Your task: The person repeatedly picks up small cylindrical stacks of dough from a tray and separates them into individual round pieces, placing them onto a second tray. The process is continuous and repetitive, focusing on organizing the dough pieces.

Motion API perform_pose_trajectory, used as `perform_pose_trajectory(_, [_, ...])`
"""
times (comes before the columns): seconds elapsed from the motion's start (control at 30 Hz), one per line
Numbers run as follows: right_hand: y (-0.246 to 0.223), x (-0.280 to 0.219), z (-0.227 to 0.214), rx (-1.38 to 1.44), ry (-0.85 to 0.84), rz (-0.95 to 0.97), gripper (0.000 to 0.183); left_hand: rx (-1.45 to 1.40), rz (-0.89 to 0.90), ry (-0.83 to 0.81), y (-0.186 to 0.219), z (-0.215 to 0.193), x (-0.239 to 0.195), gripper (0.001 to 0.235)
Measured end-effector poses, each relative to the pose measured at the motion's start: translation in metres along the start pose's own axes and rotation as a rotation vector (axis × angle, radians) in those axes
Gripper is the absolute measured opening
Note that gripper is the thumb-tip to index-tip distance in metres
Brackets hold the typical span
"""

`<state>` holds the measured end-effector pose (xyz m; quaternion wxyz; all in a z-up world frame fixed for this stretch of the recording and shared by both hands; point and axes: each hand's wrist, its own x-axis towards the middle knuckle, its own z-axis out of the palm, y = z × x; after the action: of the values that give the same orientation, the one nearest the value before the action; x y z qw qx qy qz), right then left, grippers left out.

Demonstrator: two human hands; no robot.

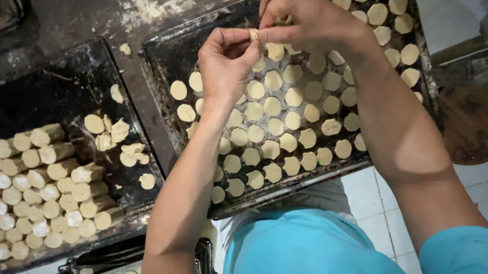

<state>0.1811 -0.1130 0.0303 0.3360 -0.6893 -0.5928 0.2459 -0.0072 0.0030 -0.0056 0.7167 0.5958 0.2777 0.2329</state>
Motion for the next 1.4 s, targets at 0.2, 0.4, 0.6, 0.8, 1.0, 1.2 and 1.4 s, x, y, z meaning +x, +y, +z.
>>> perform_pose_trajectory(0.2, [-0.011,0.011,0.008,-0.125,0.04,0.011,0.026,-0.075,0.052,0.004,-0.003,-0.019,-0.003,0.009])
perform_pose_trajectory(0.4, [-0.012,0.02,0.017,-0.02,0.011,-0.171,0.018,0.041,0.079,0.02,0.02,-0.028,-0.012,0.006])
perform_pose_trajectory(0.6, [0.033,0.018,0.028,-0.245,0.079,-0.193,0.021,0.921,0.664,0.194,0.034,-0.037,-0.023,0.009])
perform_pose_trajectory(0.8, [0.014,0.018,0.033,-0.515,0.087,-0.193,0.027,1.035,0.747,0.177,0.04,-0.078,-0.025,0.02])
perform_pose_trajectory(1.0, [0.003,0.024,0.026,-0.387,0.053,-0.121,0.022,1.577,0.466,0.58,0.065,-0.24,-0.055,0.033])
perform_pose_trajectory(1.2, [-0.007,0.037,0.054,-0.406,0.171,-0.276,0.02,1.655,-0.072,0.266,0.073,-0.296,-0.087,0.025])
perform_pose_trajectory(1.4, [-0.037,0.044,0.05,-0.401,0.033,-0.145,0.012,0.792,0.24,0.392,0.057,-0.238,-0.065,0.023])
